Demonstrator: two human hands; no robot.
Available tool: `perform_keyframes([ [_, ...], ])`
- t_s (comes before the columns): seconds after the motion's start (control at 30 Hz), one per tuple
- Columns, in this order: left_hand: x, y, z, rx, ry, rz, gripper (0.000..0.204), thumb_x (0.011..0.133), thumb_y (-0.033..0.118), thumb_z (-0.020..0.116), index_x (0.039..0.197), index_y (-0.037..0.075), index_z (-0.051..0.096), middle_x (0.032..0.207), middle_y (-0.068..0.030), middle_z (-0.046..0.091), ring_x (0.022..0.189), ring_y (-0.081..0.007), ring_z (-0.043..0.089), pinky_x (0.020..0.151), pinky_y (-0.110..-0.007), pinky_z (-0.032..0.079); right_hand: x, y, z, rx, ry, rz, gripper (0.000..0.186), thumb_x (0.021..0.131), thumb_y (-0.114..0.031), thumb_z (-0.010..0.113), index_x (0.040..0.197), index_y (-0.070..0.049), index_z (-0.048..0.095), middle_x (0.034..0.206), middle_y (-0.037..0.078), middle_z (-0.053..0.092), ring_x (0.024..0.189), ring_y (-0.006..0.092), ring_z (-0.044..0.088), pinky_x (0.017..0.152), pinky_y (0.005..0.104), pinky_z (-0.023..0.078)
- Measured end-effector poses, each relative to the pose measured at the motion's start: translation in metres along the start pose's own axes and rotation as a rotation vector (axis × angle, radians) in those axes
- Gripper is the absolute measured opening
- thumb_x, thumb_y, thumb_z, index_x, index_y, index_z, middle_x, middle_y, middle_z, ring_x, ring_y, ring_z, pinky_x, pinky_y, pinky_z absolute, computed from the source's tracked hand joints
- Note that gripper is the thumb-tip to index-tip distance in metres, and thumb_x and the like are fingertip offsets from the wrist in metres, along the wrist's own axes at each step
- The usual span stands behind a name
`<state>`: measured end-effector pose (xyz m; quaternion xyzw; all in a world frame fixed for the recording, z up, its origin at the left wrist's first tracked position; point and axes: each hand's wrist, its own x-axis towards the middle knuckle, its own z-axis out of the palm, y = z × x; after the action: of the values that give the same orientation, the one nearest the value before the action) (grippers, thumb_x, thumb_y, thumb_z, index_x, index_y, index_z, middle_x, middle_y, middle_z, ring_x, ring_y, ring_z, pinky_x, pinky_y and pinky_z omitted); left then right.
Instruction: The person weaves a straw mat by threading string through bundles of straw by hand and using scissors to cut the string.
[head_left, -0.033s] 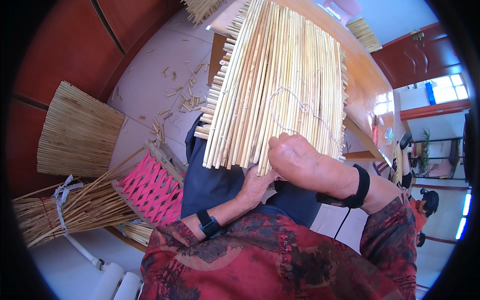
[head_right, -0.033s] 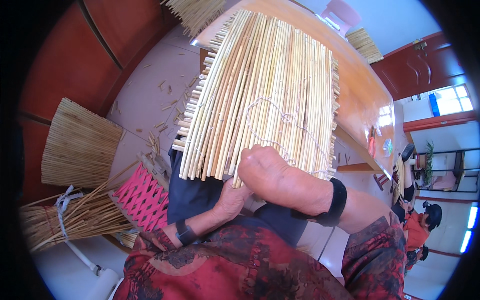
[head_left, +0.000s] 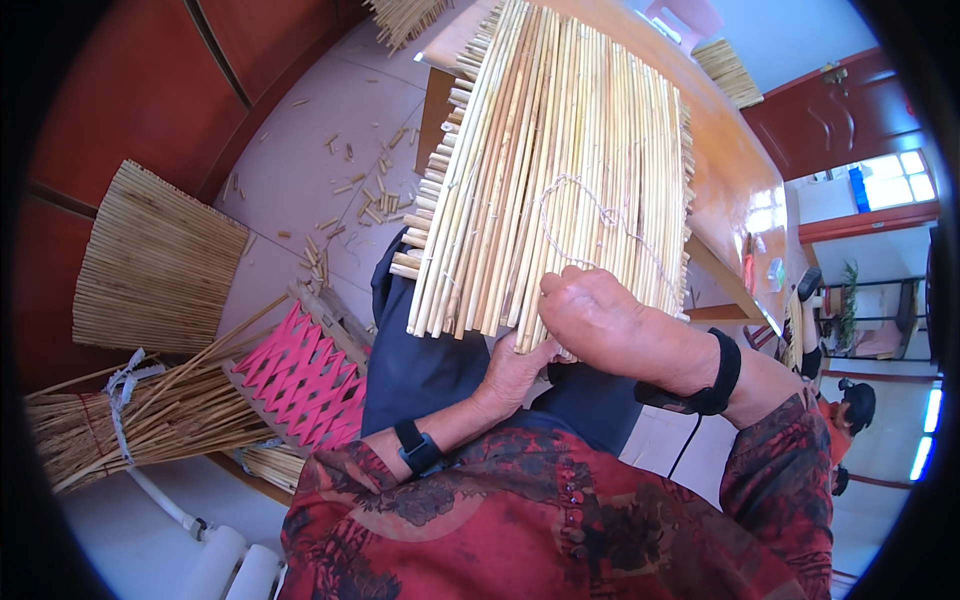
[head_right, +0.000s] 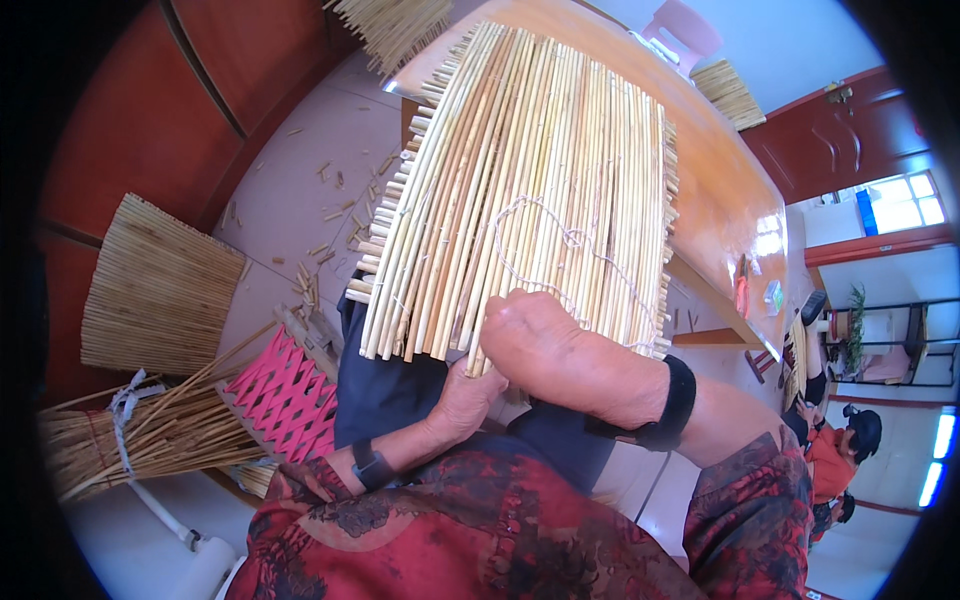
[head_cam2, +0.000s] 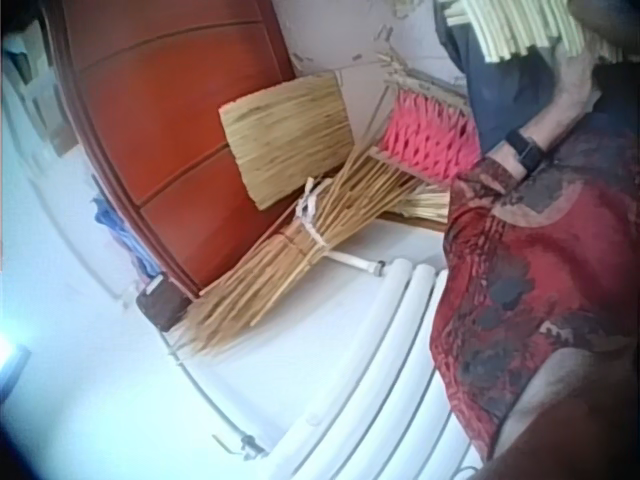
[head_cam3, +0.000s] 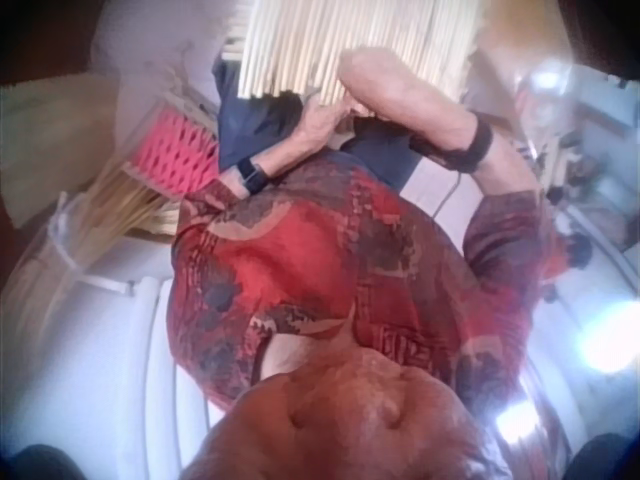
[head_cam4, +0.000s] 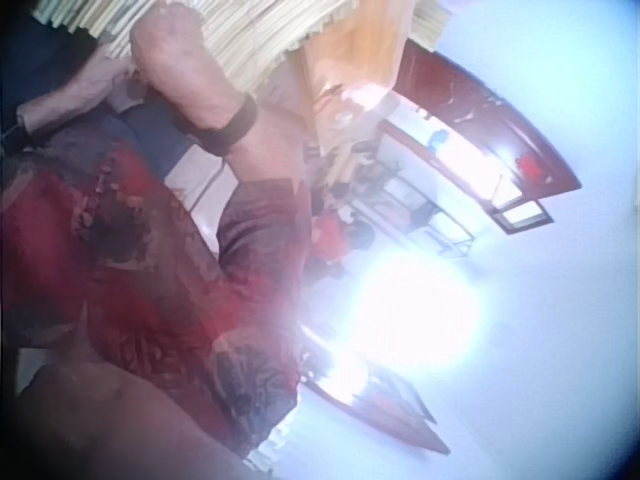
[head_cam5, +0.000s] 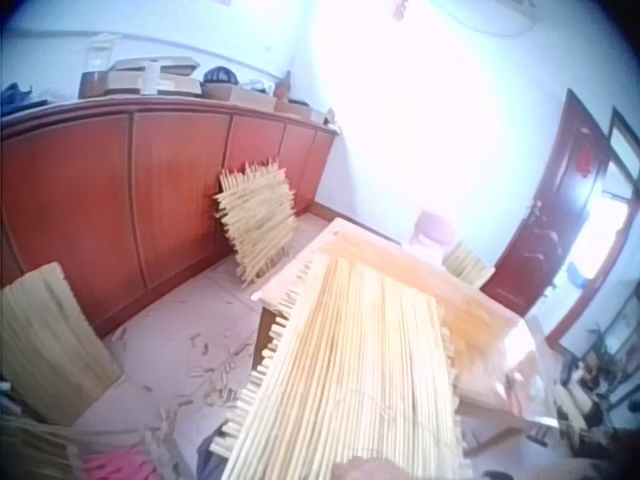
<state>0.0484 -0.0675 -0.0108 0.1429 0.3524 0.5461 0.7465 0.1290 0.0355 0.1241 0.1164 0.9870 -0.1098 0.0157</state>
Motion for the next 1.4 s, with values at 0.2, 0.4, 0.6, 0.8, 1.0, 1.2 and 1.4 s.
perform_keyframes([
  [0.2, -0.003, 0.003, 0.003, 0.024, -0.013, 0.037, 0.02, 0.082, 0.017, 0.058, 0.092, -0.001, 0.056, 0.079, -0.0025, 0.058, 0.073, -0.0086, 0.055, 0.064, -0.022, 0.044, 0.002, -0.004, -0.015, -0.103, -0.213, 0.198, 0.006, 0.067, -0.009, 0.052, 0.071, -0.004, 0.051, 0.066, 0.011, 0.051, 0.065, 0.0276, 0.055, 0.054, 0.0365, 0.044],
  [0.4, -0.002, 0.007, 0.002, 0.095, -0.042, 0.001, 0.021, 0.083, 0.015, 0.056, 0.099, 0.002, 0.054, 0.083, 0.0007, 0.056, 0.073, -0.0054, 0.051, 0.065, -0.02, 0.042, 0.011, -0.012, -0.03, -0.224, -0.362, 0.238, 0.005, 0.066, -0.008, 0.054, 0.07, -0.005, 0.052, 0.059, 0.009, 0.054, 0.057, 0.0255, 0.059, 0.047, 0.0348, 0.045],
  [0.6, 0.0, 0.006, 0.001, 0.149, -0.047, 0.02, 0.021, 0.083, 0.017, 0.055, 0.099, 0.003, 0.055, 0.081, 0.0023, 0.054, 0.071, -0.0048, 0.049, 0.063, -0.02, 0.041, 0.016, -0.012, -0.026, -0.236, -0.381, 0.22, 0.006, 0.064, -0.009, 0.056, 0.064, -0.003, 0.055, 0.056, 0.014, 0.056, 0.054, 0.0254, 0.06, 0.044, 0.0333, 0.046],
  [0.8, -0.003, 0.008, 0.0, 0.204, -0.038, 0.028, 0.02, 0.083, 0.017, 0.056, 0.096, 0.001, 0.056, 0.08, 0.0016, 0.054, 0.07, -0.0051, 0.049, 0.061, -0.021, 0.041, 0.016, -0.006, -0.023, -0.257, -0.385, 0.201, 0.006, 0.063, -0.009, 0.056, 0.064, -0.003, 0.055, 0.057, 0.014, 0.055, 0.054, 0.0255, 0.06, 0.044, 0.033, 0.046],
  [1.0, -0.002, 0.003, -0.002, 0.192, -0.014, 0.036, 0.02, 0.083, 0.017, 0.056, 0.096, 0.001, 0.056, 0.081, -0.0003, 0.057, 0.074, -0.0067, 0.052, 0.065, -0.023, 0.043, 0.02, -0.009, -0.02, -0.276, -0.42, 0.198, 0.007, 0.062, -0.01, 0.056, 0.062, -0.003, 0.055, 0.057, 0.014, 0.055, 0.054, 0.0258, 0.059, 0.044, 0.0331, 0.046],
  [1.2, -0.002, 0.0, 0.0, 0.172, -0.013, 0.103, 0.028, 0.083, 0.022, 0.054, 0.095, -0.003, 0.056, 0.079, -0.0065, 0.06, 0.074, -0.0127, 0.055, 0.07, -0.027, 0.043, 0.019, -0.011, -0.014, -0.303, -0.493, 0.226, 0.01, 0.064, -0.011, 0.057, 0.068, -0.005, 0.051, 0.06, 0.011, 0.053, 0.055, 0.0248, 0.059, 0.044, 0.0343, 0.047],
  [1.4, -0.003, -0.002, 0.0, 0.202, -0.002, 0.088, 0.029, 0.084, 0.022, 0.054, 0.097, -0.003, 0.056, 0.079, -0.0066, 0.06, 0.076, -0.0114, 0.054, 0.07, -0.027, 0.043, 0.02, -0.011, -0.012, -0.29, -0.507, 0.234, 0.01, 0.064, -0.011, 0.057, 0.067, -0.004, 0.05, 0.059, 0.011, 0.053, 0.054, 0.0252, 0.059, 0.043, 0.0348, 0.047],
])
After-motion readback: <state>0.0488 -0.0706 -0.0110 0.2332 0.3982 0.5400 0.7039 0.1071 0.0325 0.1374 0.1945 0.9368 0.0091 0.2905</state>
